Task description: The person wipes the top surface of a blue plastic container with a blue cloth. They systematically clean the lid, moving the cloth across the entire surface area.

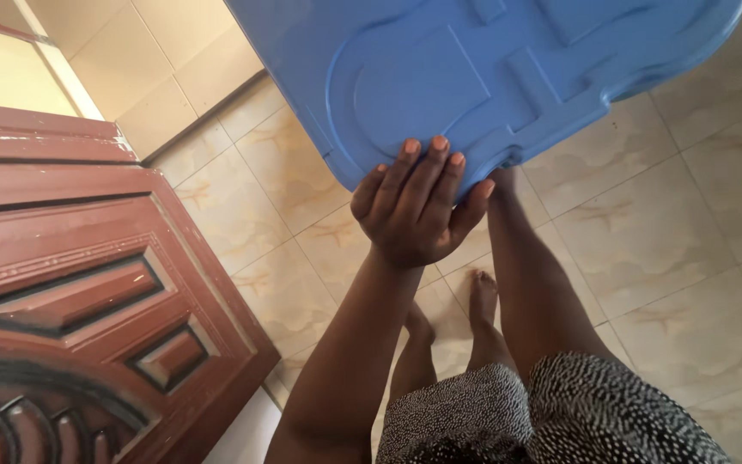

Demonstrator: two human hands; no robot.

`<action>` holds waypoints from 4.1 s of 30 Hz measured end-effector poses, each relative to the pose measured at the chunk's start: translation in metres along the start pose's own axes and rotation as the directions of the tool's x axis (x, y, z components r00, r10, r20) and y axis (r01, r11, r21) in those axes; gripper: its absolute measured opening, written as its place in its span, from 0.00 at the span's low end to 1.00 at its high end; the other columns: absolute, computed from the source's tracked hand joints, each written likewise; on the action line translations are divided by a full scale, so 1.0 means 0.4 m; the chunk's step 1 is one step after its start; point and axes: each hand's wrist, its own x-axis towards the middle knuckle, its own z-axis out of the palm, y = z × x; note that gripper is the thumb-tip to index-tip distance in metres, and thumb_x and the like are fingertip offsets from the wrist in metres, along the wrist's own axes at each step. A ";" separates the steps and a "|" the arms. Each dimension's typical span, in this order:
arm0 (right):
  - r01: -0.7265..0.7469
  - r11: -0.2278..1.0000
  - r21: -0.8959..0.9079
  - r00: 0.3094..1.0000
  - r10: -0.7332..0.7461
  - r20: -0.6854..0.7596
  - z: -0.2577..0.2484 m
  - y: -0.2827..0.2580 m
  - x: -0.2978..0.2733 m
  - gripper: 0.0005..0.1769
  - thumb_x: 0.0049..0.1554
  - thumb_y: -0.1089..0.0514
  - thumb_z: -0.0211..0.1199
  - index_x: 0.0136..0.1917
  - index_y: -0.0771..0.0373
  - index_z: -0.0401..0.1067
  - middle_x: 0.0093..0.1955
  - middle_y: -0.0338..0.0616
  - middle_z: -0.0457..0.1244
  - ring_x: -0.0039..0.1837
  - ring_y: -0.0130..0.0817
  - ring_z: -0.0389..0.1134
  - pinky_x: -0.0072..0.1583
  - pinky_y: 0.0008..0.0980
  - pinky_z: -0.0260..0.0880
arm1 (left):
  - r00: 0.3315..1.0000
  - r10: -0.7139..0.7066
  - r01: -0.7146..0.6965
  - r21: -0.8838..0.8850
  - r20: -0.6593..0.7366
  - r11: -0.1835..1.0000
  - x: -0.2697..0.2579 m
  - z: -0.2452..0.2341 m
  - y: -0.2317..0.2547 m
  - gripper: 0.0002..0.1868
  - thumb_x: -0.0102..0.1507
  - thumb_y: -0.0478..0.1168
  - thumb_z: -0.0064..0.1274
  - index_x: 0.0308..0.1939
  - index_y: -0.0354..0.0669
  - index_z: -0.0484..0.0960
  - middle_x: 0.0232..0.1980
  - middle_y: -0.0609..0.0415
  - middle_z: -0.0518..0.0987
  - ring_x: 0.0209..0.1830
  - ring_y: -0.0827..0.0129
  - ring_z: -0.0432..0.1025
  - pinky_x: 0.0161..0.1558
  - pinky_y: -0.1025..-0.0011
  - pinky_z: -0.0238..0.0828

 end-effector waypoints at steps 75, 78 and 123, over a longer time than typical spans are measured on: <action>0.542 -0.399 -0.739 0.622 -0.401 0.673 0.814 -0.751 -0.703 0.17 0.54 0.53 0.70 0.57 0.56 0.78 0.61 0.51 0.64 0.65 0.52 0.64 0.63 0.56 0.60 | 0.738 -0.416 0.587 -0.201 0.531 0.784 0.098 -0.102 -0.007 0.44 0.60 0.44 0.58 0.78 0.40 0.59 0.81 0.45 0.57 0.80 0.51 0.54 0.74 0.53 0.50; 0.562 -0.482 -0.672 0.545 -0.396 0.740 0.815 -0.754 -0.728 0.19 0.51 0.50 0.71 0.56 0.55 0.78 0.62 0.50 0.64 0.65 0.52 0.64 0.63 0.57 0.60 | 0.737 -0.394 0.598 -0.258 0.549 0.759 0.085 -0.095 -0.022 0.43 0.59 0.41 0.56 0.79 0.41 0.60 0.82 0.46 0.57 0.82 0.51 0.53 0.76 0.52 0.49; 0.359 -0.657 -0.663 0.809 -0.136 0.573 0.892 -0.894 -0.536 0.12 0.57 0.52 0.57 0.54 0.48 0.75 0.53 0.51 0.64 0.55 0.53 0.68 0.51 0.55 0.71 | 0.550 -0.159 0.359 -0.060 0.820 0.931 0.106 -0.100 -0.031 0.34 0.63 0.44 0.53 0.74 0.53 0.67 0.84 0.47 0.49 0.84 0.49 0.43 0.74 0.47 0.44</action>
